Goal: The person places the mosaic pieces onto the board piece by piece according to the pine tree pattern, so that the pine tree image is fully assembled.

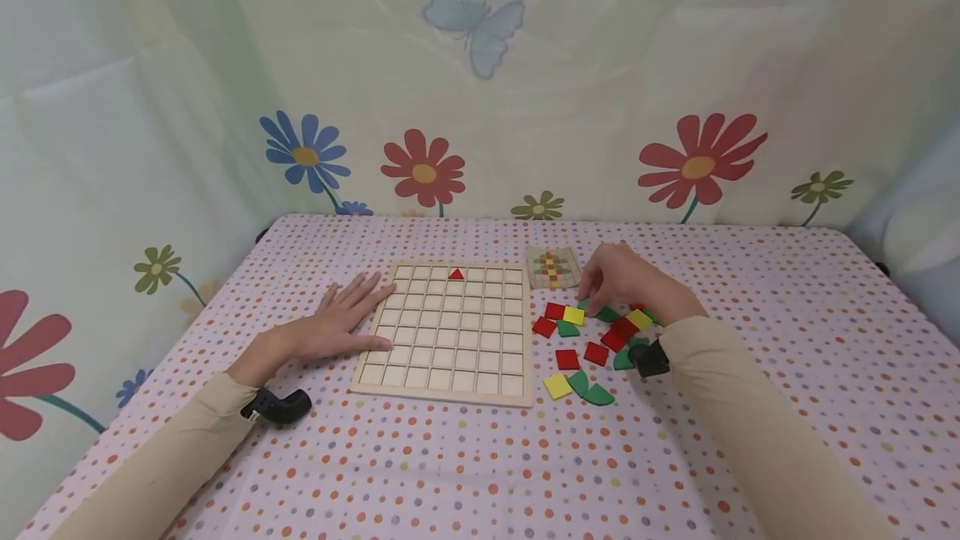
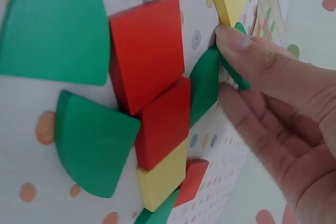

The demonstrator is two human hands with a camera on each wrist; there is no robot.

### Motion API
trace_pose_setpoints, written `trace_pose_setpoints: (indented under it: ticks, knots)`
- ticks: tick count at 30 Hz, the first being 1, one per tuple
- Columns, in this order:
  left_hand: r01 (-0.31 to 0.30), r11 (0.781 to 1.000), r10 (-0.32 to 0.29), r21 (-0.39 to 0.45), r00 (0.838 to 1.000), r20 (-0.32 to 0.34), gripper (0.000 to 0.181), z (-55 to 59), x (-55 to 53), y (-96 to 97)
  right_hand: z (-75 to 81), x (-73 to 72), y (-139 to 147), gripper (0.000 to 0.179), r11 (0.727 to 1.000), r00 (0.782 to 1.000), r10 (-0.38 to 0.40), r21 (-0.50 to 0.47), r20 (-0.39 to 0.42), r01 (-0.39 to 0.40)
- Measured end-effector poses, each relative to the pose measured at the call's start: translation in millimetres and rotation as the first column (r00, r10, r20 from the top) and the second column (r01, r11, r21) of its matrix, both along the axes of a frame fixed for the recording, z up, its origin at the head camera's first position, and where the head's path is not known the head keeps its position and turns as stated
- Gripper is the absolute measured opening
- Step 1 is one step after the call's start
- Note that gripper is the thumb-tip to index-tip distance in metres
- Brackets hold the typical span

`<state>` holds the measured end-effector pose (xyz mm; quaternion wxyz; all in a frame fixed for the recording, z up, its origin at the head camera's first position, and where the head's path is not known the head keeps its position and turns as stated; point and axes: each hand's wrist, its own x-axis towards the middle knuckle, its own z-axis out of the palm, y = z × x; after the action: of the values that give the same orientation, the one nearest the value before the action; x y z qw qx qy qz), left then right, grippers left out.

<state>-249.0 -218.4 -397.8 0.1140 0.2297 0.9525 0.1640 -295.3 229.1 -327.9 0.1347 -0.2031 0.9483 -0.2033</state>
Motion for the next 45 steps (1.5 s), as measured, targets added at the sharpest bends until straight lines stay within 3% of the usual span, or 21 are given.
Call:
trace_pose_setpoints:
  ticks: [7, 11, 18, 26, 34, 37, 45]
  knots:
    - [-0.004, 1.000, 0.004, -0.029, 1.000, 0.010, 0.107, 3.2, 1.9, 1.0, 1.2, 6.2, -0.5, 0.014, 0.997, 0.997, 0.062, -0.039, -0.052, -0.064]
    - [0.008, 1.000, -0.008, -0.008, 1.000, 0.017, 0.106, 8.0, 3.3, 1.8, 5.3, 8.4, -5.9, 0.013, 0.997, 0.992, 0.059, -0.051, -0.109, -0.065]
    - [0.000, 1.000, 0.000, -0.027, 1.000, 0.024, 0.107, 5.9, 1.4, -0.1, 9.2, 9.0, -44.8, 0.011, 0.984, 0.970, 0.066, -0.144, -0.235, -0.102]
    - [0.005, 1.000, -0.004, -0.019, 1.000, 0.018, 0.104, 1.8, -1.6, -0.9, 1.6, 0.6, -108.8, 0.011, 0.935, 0.968, 0.151, -0.287, -0.203, -0.206]
    - [-0.004, 0.999, 0.005, -0.034, 1.000, 0.027, 0.104, 4.0, -1.7, 1.2, -3.7, -5.1, -152.9, 0.011, 0.873, 0.944, 0.260, -0.370, -0.201, -0.319]
    - [0.003, 1.000, -0.002, -0.022, 0.999, 0.034, 0.104, 9.6, 0.8, 4.1, -6.4, -7.5, -162.5, 0.012, 0.875, 0.943, 0.269, -0.359, -0.199, -0.325]
    - [-0.004, 1.000, 0.005, -0.025, 1.000, 0.026, 0.106, 12.4, 4.2, 4.1, -13.2, -14.0, -174.9, 0.015, 0.920, 0.959, 0.215, -0.291, -0.186, -0.263]
